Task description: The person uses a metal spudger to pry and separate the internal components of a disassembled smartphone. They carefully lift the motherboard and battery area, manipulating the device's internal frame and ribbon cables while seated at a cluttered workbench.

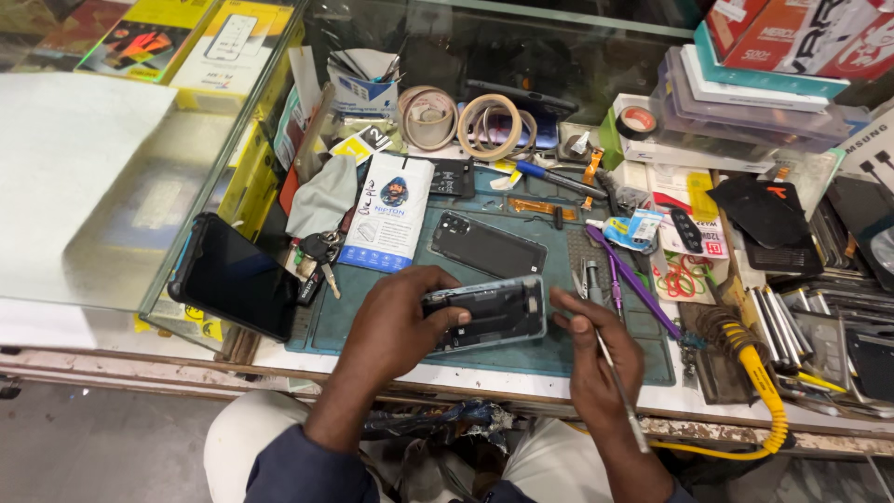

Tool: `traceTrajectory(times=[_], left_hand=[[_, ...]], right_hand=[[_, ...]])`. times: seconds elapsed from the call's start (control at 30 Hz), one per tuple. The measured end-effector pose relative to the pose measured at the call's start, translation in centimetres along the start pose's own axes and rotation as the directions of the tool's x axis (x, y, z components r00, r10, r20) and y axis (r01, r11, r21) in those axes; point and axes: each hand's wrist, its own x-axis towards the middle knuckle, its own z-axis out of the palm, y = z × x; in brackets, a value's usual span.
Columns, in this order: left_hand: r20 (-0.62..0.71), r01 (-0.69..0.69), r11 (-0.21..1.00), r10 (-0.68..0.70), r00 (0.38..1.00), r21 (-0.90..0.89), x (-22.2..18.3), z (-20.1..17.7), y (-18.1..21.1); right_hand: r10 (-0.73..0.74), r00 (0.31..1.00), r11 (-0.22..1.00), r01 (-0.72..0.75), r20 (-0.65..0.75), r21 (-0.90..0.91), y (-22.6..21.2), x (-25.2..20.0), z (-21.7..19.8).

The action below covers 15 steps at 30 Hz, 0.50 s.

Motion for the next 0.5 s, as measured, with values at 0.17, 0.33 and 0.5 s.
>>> traceTrajectory(times=[0.17,0.33,0.5], left_hand=[[-0.096,0.190,0.914,-0.239,0.966,-0.359,-2.8,3.0,0.8],[0.094,0.244,0.615,-0.265,0.959,-0.750,-6.0,5.5,-1.2],[0.080,0.101,0.584,-0.061,0.995,-0.805,-8.0,7.6,-2.5]], right_hand=[[0.281,0.960,0.936,-0.278,0.017,0.215,-0.5,0.0,1.5],[0.354,0.925,0.856,-0.381,0.140,0.351,-1.1,1.4,1.8],[0.353,0.885,0.818,-0.449,0.303,0.360,-0.9,4.3,3.4]])
